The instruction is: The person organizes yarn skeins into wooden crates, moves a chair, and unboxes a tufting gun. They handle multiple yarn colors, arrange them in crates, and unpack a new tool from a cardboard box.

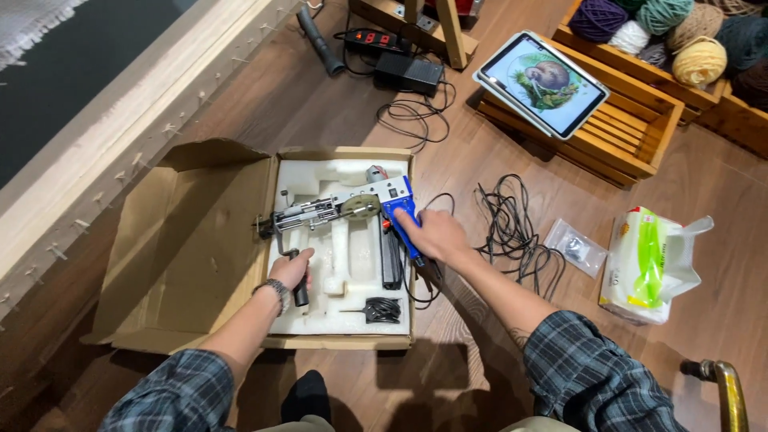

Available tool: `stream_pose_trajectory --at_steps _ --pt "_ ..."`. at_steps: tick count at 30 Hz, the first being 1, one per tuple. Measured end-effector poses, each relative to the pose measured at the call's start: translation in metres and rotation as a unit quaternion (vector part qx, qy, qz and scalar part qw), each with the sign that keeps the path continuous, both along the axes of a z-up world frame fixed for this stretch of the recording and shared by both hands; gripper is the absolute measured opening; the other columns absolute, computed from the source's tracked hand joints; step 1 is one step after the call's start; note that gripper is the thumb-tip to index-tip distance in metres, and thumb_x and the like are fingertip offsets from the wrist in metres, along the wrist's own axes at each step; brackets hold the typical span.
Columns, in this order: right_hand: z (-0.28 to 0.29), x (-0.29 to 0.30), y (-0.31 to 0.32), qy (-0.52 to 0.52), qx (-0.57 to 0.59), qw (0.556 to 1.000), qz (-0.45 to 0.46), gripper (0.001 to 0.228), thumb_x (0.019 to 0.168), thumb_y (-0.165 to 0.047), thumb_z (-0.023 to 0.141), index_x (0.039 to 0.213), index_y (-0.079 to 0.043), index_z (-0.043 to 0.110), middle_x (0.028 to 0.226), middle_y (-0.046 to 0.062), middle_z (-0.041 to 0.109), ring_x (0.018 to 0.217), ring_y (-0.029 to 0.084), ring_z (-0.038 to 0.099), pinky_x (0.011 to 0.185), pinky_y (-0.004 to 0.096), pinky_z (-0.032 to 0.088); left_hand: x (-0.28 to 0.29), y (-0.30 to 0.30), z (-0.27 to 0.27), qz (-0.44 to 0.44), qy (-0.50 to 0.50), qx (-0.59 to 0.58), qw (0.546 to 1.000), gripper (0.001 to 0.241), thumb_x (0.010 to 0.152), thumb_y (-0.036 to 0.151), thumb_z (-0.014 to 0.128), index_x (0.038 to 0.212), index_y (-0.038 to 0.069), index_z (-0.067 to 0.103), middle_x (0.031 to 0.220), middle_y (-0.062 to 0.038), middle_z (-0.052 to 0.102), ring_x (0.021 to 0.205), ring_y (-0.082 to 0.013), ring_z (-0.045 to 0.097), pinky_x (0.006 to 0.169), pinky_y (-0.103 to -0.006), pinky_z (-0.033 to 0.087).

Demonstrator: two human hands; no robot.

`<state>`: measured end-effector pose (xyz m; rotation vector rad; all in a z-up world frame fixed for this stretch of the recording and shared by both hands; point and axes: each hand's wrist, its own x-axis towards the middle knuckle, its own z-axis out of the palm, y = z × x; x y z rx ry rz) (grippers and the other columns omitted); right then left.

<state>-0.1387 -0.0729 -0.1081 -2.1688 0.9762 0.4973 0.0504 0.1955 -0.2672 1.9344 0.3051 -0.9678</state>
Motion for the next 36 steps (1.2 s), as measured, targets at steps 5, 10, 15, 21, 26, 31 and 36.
stream_pose_trajectory --at_steps 5,10,15,21,26,31,36 --pt "-0.039 -0.052 -0.078 -0.224 -0.154 0.949 -0.162 0.064 0.106 -0.057 0.047 0.085 -0.004 0.075 0.084 0.023 0.075 0.098 0.050 0.071 0.086 0.056 0.054 -0.015 0.001 0.120 -0.276 -0.037 0.198 0.940 0.097 0.089 0.069 0.065 0.143 -0.011 0.059 0.123 -0.025 0.074 0.109 -0.0340 0.075 0.094 -0.0458 0.059" --pt "-0.086 -0.126 -0.119 -0.184 -0.198 0.940 -0.207 0.050 0.103 -0.047 0.055 0.087 -0.003 0.071 0.085 0.026 0.073 0.099 0.052 0.069 0.083 0.060 0.050 -0.009 -0.008 0.167 -0.425 -0.123 0.323 0.837 0.079 0.099 0.066 0.046 0.124 -0.005 0.071 0.083 -0.011 0.080 0.076 -0.0242 0.080 0.090 -0.0383 0.057" --pt "-0.122 -0.143 -0.084 -0.006 -0.213 0.976 -0.036 0.041 0.095 -0.041 0.061 0.100 -0.004 0.077 0.095 0.026 0.079 0.100 0.045 0.076 0.085 0.056 0.060 -0.014 -0.052 0.177 -0.490 -0.178 0.330 0.787 0.076 0.100 0.065 0.044 0.119 -0.002 0.076 0.108 -0.020 0.079 0.100 -0.0348 0.080 0.085 -0.0441 0.060" --pt "-0.139 -0.159 -0.107 0.086 -0.088 0.985 -0.122 0.042 0.092 -0.031 0.068 0.120 0.000 0.068 0.122 0.026 0.073 0.122 0.046 0.068 0.099 0.058 0.055 -0.052 -0.168 0.201 -0.569 -0.244 0.178 0.765 0.060 0.101 0.060 0.049 0.134 0.014 0.068 0.130 -0.017 0.073 0.130 -0.0384 0.064 0.109 -0.0479 0.051" --pt "-0.006 -0.187 -0.151 -0.070 -0.076 0.981 -0.162 0.037 0.099 -0.033 0.058 0.106 0.001 0.071 0.111 0.039 0.072 0.119 0.059 0.062 0.103 0.065 0.049 -0.074 -0.281 0.170 -0.644 -0.350 0.003 0.680 0.038 0.090 0.054 0.055 0.104 0.025 0.076 0.101 -0.004 0.080 0.112 -0.0325 0.073 0.097 -0.0456 0.058" --pt "0.196 -0.177 -0.150 -0.303 -0.150 0.924 -0.177 0.015 0.104 -0.012 0.063 0.113 0.000 0.062 0.083 0.027 0.068 0.085 0.041 0.068 0.075 0.050 0.054 -0.115 -0.366 0.233 -0.717 -0.263 -0.209 0.611 0.098 0.076 0.053 0.085 0.156 0.030 0.035 0.160 -0.013 0.043 0.149 -0.0340 0.041 0.127 -0.0498 0.032" --pt "0.293 -0.176 -0.177 -0.501 -0.123 0.841 -0.166 0.018 0.104 0.001 0.066 0.122 0.004 0.063 0.089 0.018 0.070 0.081 0.020 0.069 0.072 0.034 0.061 -0.156 -0.402 0.294 -0.733 -0.175 -0.352 0.555 0.113 0.071 0.047 0.094 0.162 0.024 0.030 0.162 -0.021 0.042 0.153 -0.0419 0.035 0.130 -0.0550 0.029"
